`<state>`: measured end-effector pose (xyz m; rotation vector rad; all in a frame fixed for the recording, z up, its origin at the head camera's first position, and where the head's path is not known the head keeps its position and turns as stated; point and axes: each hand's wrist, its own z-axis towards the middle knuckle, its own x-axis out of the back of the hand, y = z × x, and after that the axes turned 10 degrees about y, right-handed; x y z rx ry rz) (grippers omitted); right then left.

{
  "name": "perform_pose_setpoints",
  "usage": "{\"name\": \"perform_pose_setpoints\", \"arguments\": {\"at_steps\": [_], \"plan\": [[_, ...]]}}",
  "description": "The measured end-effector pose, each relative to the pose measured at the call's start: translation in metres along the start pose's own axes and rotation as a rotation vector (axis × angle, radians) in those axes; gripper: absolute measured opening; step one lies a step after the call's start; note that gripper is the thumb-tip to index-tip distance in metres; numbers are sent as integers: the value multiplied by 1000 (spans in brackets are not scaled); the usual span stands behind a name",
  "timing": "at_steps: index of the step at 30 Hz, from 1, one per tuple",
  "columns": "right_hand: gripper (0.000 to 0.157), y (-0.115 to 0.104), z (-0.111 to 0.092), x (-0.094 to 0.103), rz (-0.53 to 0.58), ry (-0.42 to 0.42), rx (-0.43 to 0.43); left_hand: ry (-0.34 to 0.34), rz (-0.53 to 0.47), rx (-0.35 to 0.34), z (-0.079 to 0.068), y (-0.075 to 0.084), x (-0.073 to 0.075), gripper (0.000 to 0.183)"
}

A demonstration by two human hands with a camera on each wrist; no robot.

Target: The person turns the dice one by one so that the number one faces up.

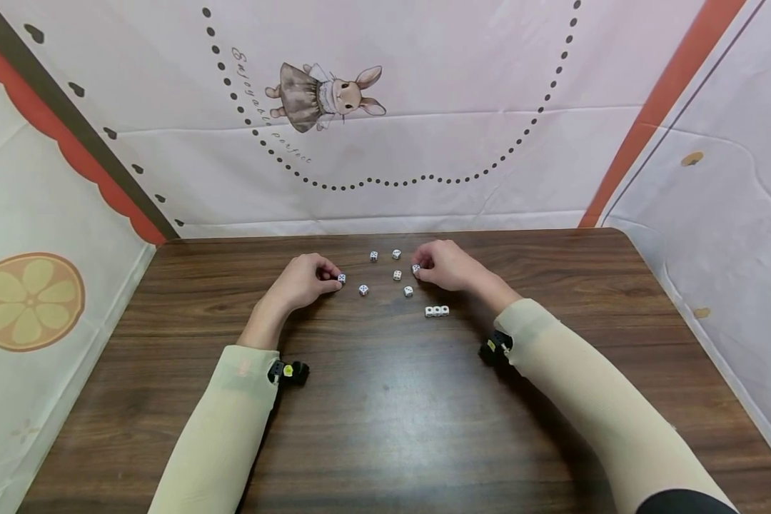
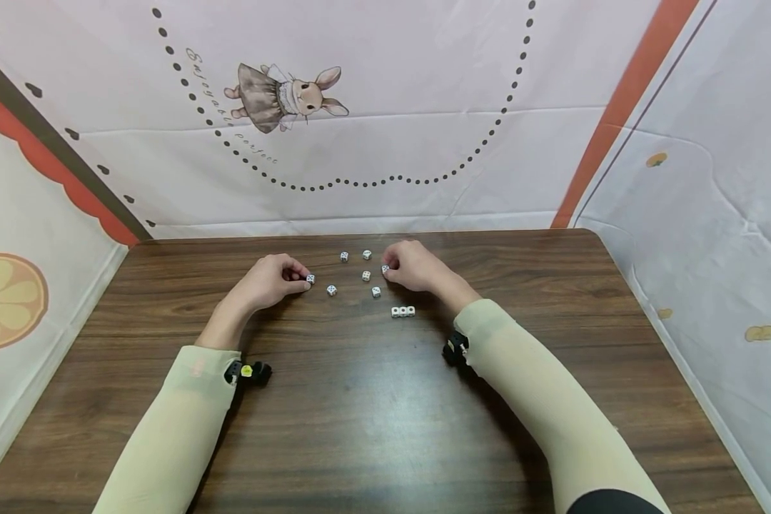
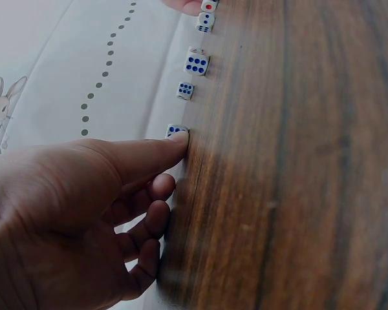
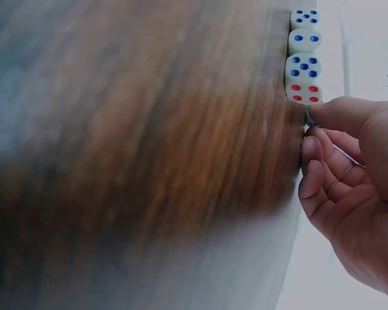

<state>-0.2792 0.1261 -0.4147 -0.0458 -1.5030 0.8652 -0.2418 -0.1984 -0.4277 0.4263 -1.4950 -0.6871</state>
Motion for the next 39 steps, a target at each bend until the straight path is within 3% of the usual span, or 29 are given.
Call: {"name": "perform_pose_setpoints", "arguments": {"at_steps": [11, 21, 39], "plan": [[20, 2, -5, 2, 37, 4, 4, -4, 3, 15, -3, 0, 0, 13], [11, -6, -2, -1, -59, 44, -33, -6, 4, 1, -1, -1, -1, 15], [7, 17, -18, 12, 87, 72, -3, -2, 9, -8, -2, 2, 0, 14]]}}
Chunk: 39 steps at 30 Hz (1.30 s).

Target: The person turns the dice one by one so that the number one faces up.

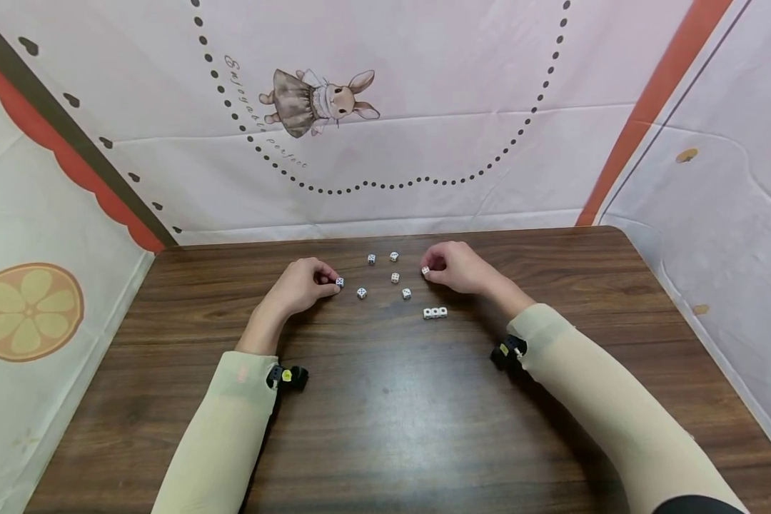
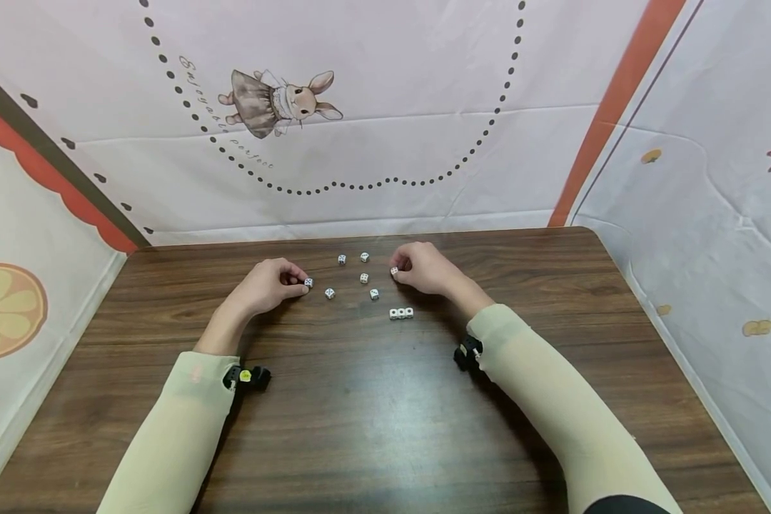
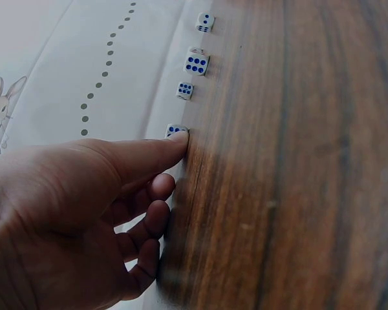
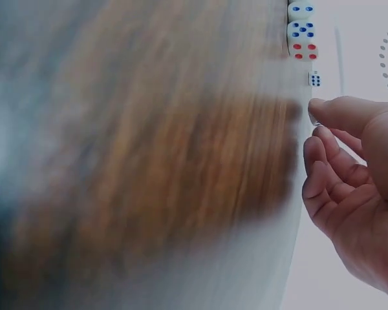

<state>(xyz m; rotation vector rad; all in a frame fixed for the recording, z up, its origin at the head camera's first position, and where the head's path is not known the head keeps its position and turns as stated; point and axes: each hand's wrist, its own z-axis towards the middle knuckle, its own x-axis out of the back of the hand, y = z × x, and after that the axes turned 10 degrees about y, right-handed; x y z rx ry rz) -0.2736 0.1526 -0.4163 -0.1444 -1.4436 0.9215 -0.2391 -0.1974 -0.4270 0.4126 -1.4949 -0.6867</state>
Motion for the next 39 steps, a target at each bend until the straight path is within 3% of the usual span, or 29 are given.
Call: {"name": "perform_pose_setpoints", "arguments": {"at_steps": [13, 28, 39], "plan": [[10, 9, -12, 10, 5, -35, -13, -1, 0, -6, 1, -1, 0, 15], [26, -6, -9, 6, -198, 16, -107, 1, 12, -10, 2, 0, 1, 15], [11, -4, -11, 9, -58, 2, -56, -4, 10, -3, 1, 0, 1, 15]]}}
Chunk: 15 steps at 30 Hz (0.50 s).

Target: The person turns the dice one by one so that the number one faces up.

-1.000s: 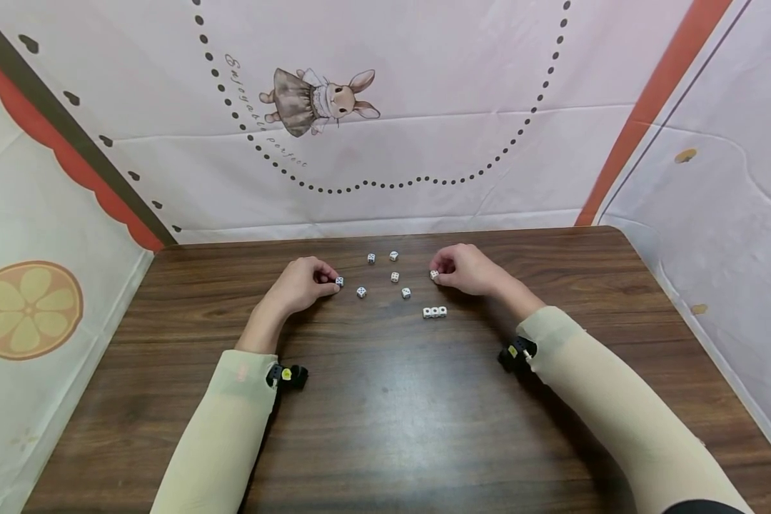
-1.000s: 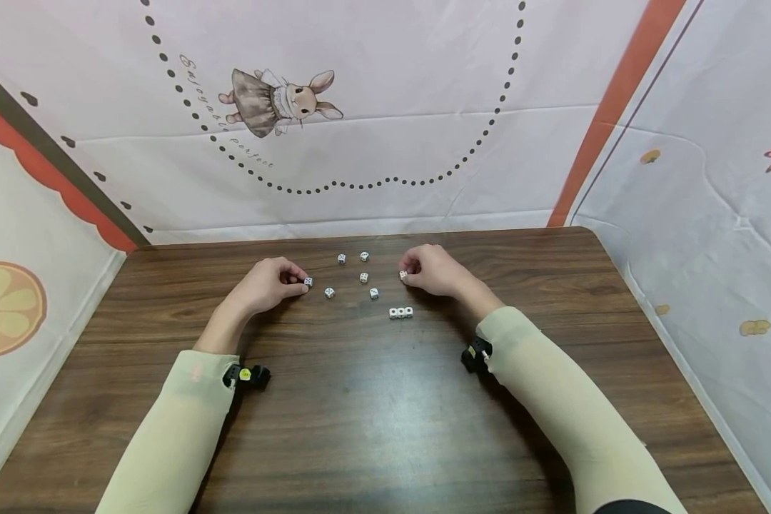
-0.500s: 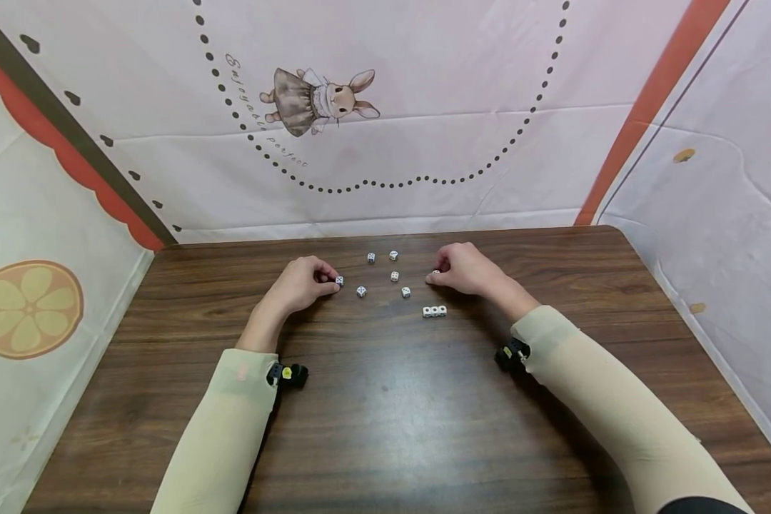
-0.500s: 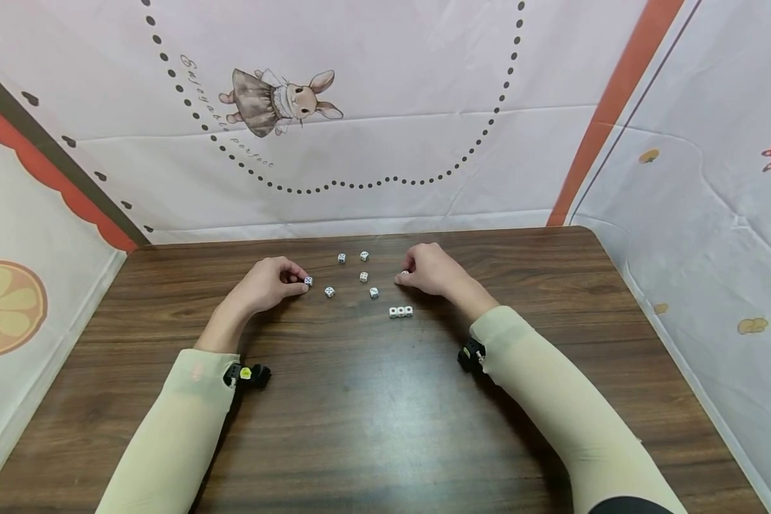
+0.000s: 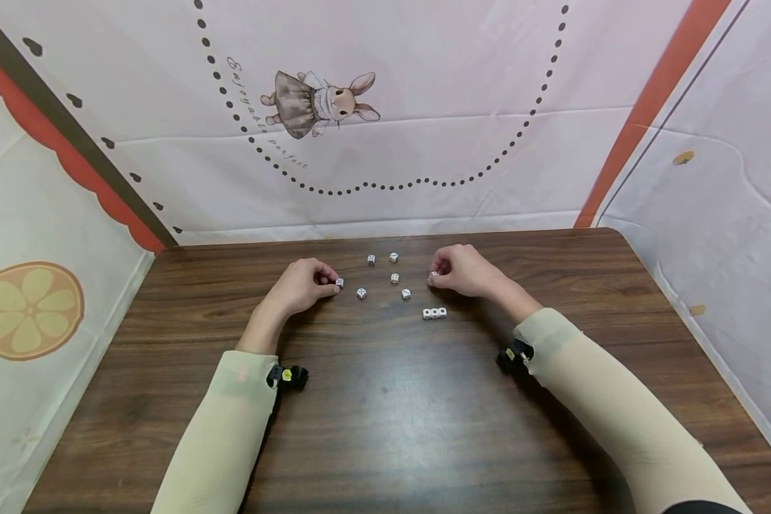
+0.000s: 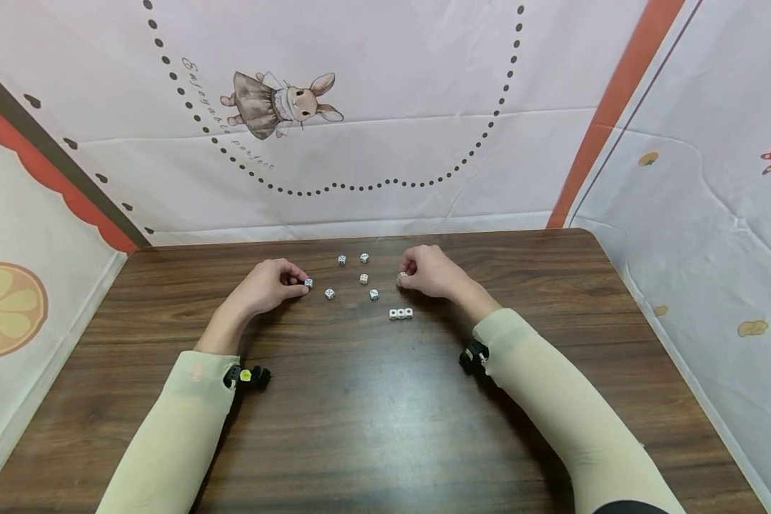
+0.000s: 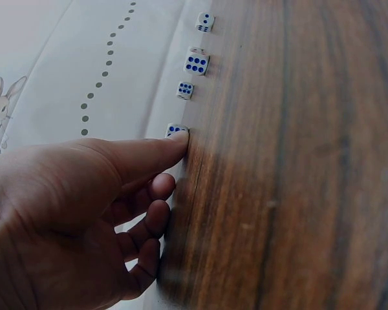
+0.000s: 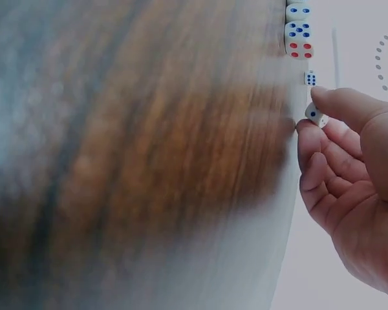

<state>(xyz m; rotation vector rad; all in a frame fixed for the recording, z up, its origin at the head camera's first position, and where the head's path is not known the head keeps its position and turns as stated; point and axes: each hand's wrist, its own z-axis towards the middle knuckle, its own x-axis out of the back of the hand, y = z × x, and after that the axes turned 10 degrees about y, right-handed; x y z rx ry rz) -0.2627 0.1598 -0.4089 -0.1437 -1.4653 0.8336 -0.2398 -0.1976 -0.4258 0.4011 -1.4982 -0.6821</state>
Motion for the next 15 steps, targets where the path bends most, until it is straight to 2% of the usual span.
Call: {"name": "perform_pose_setpoints", "arguments": {"at_steps": [7, 15], "plan": [[10, 7, -1, -1, 37, -16, 55, 1, -1, 4, -1, 1, 0, 15], [10, 13, -1, 1, 45, -30, 57, -1, -4, 7, 0, 0, 0, 15]]}}
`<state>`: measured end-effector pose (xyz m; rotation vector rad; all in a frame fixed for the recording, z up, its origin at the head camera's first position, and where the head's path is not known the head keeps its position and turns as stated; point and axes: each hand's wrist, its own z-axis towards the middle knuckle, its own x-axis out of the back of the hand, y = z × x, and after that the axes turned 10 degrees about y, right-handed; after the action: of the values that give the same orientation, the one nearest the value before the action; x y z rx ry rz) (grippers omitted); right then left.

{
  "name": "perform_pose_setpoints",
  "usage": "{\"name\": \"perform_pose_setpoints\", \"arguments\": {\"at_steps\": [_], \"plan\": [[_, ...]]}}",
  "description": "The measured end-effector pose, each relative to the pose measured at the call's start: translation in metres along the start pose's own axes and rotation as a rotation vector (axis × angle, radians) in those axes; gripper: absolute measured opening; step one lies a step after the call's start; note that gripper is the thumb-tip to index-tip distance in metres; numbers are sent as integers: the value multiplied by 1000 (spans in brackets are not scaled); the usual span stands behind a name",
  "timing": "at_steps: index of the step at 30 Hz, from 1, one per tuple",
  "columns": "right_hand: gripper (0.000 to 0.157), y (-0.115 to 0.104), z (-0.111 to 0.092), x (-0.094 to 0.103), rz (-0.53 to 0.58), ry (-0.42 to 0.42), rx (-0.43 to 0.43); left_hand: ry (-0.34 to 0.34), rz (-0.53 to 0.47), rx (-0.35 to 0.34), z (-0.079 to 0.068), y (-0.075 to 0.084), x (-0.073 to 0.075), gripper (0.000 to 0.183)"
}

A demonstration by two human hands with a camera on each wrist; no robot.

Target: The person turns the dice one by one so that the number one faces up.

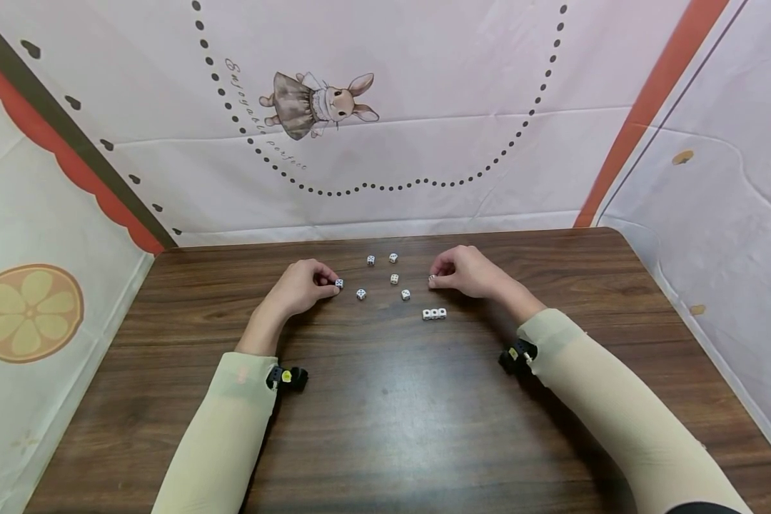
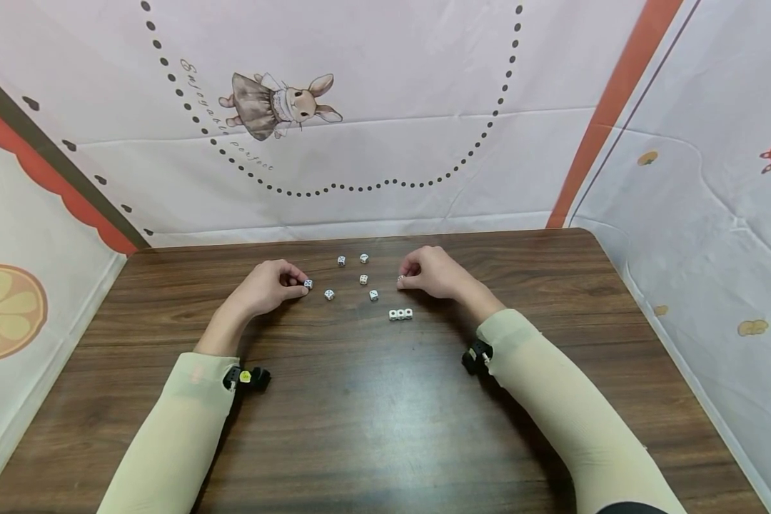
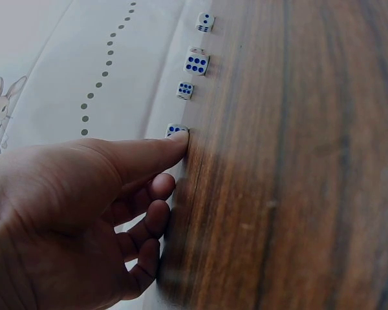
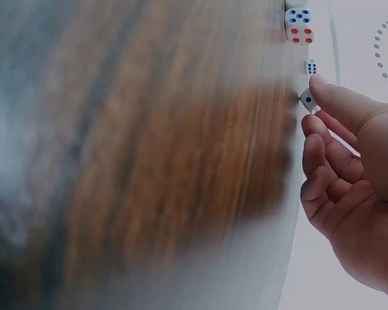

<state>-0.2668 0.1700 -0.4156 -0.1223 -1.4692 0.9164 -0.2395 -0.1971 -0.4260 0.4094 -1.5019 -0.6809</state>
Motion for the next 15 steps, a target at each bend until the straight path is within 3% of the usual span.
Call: {"name": "perform_pose_setpoints", "arguments": {"at_steps": [15], "plan": [[10, 5, -4, 5, -18, -23, -11, -6, 10, -7, 1, -1, 0, 16]]}}
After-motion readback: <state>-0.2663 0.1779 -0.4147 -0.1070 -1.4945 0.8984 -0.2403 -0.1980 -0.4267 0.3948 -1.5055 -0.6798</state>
